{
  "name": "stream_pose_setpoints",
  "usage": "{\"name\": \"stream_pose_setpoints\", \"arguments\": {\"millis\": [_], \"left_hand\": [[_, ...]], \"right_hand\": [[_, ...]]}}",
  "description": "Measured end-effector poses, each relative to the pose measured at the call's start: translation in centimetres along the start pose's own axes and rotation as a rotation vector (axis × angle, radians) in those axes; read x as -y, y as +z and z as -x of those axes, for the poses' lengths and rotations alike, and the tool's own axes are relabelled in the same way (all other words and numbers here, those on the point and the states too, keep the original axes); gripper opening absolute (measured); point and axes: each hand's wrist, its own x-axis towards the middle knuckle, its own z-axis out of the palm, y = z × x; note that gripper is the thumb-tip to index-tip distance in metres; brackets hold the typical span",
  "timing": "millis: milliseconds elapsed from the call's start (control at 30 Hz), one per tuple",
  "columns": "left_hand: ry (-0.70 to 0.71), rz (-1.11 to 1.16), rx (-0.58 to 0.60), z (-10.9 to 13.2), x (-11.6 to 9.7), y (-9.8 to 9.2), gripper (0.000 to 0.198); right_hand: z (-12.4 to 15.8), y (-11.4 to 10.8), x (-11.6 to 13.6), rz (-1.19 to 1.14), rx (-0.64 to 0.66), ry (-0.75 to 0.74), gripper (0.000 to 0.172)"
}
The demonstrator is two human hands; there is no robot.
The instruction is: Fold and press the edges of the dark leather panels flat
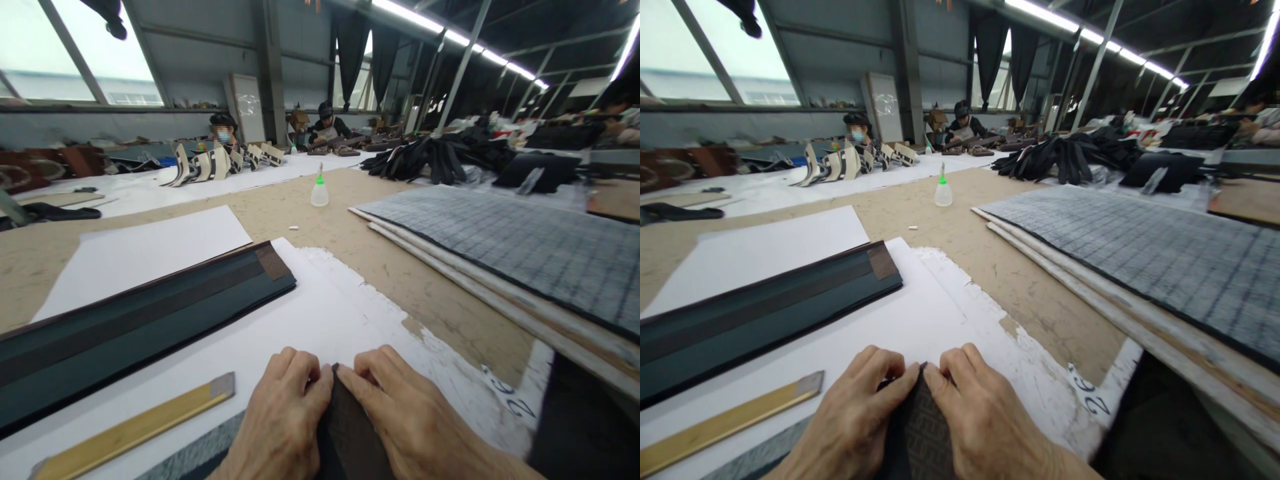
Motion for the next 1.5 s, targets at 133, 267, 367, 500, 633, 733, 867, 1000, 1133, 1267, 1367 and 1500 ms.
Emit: {"name": "stream_pose_setpoints", "arguments": {"millis": [133, 267, 367, 500, 633, 733, 867, 1000, 1133, 1267, 1367, 1500], "left_hand": [[0.003, 0.0, 0.068, 0.1, 0.1, 0.2, 0.035], [0.005, 0.015, 0.116, 0.4, 0.2, 0.2, 0.035], [0.0, 0.039, 0.149, 0.5, 0.1, 0.2, 0.035], [0.022, 0.026, 0.108, 0.3, 0.1, 0.3, 0.034], [0.013, 0.018, 0.117, 0.0, 0.0, 0.3, 0.034], [0.003, 0.026, 0.125, -0.1, -0.2, 0.2, 0.032], [-0.013, 0.049, 0.193, 0.2, -0.1, -0.5, 0.032], [0.042, 0.054, 0.113, 1.5, 0.9, -1.5, 0.035], [0.101, -0.027, 0.107, 2.5, 1.7, -2.1, 0.037], [0.103, -0.076, 0.217, 2.6, 1.5, -2.2, 0.035], [0.092, -0.076, 0.229, 2.4, 1.2, -2.0, 0.038], [0.081, -0.056, 0.263, 2.3, 1.1, -1.8, 0.037]], "right_hand": [[0.0, -0.3, -0.1, -0.096, -0.036, 0.064, 0.027], [-0.1, -0.5, -0.6, -0.161, -0.11, 0.115, 0.028], [-0.2, -0.5, -0.8, -0.153, -0.122, 0.118, 0.029], [-0.2, -0.4, -0.5, -0.147, -0.09, 0.115, 0.026], [-0.1, -0.4, -0.3, -0.061, -0.058, 0.047, 0.033], [0.1, -0.4, -0.2, 0.078, 0.003, -0.034, 0.041], [0.0, -0.5, 0.0, 0.253, 0.074, -0.087, 0.05], [0.0, -0.5, 0.2, 0.299, 0.063, -0.101, 0.048], [0.1, -0.4, 0.2, 0.309, 0.07, -0.105, 0.044], [-0.4, -0.5, 0.5, 0.303, 0.01, -0.16, 0.041], [-1.1, -0.6, 0.7, 0.299, 0.009, -0.257, 0.042], [-1.6, -0.9, 0.5, 0.33, 0.052, -0.332, 0.039]]}}
